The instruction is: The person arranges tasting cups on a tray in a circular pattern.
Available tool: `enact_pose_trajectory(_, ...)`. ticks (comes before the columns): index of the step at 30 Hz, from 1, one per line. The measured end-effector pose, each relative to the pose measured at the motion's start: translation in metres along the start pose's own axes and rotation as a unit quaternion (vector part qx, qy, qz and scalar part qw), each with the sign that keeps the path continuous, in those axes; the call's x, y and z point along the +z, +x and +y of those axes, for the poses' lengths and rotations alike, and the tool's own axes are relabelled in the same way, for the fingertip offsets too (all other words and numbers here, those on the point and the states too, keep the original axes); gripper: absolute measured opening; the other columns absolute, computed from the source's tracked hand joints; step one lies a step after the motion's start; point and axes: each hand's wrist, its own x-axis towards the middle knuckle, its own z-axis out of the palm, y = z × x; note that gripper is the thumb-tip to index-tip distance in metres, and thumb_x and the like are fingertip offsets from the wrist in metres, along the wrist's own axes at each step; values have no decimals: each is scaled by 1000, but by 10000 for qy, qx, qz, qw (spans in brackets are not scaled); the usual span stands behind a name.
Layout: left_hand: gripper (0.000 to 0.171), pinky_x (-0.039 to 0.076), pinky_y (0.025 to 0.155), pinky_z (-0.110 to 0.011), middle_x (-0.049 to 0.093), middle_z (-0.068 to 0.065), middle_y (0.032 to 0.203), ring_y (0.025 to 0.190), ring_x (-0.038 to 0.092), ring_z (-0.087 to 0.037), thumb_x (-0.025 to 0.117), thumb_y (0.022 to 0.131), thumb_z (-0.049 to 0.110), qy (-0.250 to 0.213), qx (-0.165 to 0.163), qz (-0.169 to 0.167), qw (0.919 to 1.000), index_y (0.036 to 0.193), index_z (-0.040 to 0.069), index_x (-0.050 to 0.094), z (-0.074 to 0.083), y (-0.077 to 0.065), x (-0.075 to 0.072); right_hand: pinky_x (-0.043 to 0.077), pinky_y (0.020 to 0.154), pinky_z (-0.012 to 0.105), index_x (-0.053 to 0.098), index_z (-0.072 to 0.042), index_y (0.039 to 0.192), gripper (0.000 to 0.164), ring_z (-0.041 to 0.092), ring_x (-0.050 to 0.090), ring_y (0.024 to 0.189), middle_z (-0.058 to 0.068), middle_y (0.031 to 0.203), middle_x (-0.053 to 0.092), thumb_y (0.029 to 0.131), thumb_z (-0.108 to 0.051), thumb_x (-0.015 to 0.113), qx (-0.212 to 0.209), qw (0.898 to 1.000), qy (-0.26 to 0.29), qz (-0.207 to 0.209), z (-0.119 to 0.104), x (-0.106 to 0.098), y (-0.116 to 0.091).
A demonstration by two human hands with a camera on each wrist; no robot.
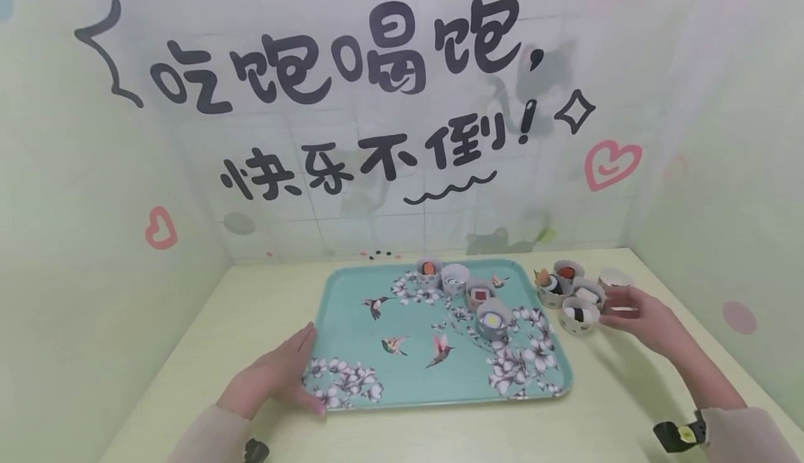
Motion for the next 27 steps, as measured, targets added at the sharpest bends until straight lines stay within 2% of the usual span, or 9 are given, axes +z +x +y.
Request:
enact_pose_trajectory(4,147,29,119,-63,13,-35,161,147,22,-54,89,50,62,-18,46,5,10000,153,-14,16,-1,0,1,63,79,37,46,16,133,55,52,61,114,39,128,57,94,-17,68,72,10000,-14,-32,3,3,0)
enact_pose_trajectory(6,147,29,119,-63,13,-35,161,147,22,-54,89,50,62,-43,54,8,10000,153,-14,16,-2,0,1,62,81,42,47,17,132,55,52,61,114,39,127,57,95,-17,68,94,9999,-12,-38,4,4,0)
enact_pose_trajectory(11,147,29,119,-63,13,-35,161,147,22,-54,89,50,62,-35,55,18,10000,153,-14,16,-2,1,1,62,80,40,48,17,131,53,51,61,113,38,125,59,94,-17,68,128,9999,32,-37,6,7,1)
enact_pose_trajectory(18,147,30,119,-63,13,-35,161,147,22,-53,89,50,63,9,4,11,10000,153,-13,16,-1,0,0,59,89,51,44,18,132,57,54,57,117,41,130,53,95,-18,68,206,9997,132,-60,10,13,4)
enact_pose_trajectory(27,147,29,120,-62,14,-34,161,147,22,-53,89,51,63,17,9,15,10000,153,-13,16,-3,1,2,58,90,54,38,19,135,65,55,57,118,43,129,53,92,-18,70,265,9995,158,3,14,22,7)
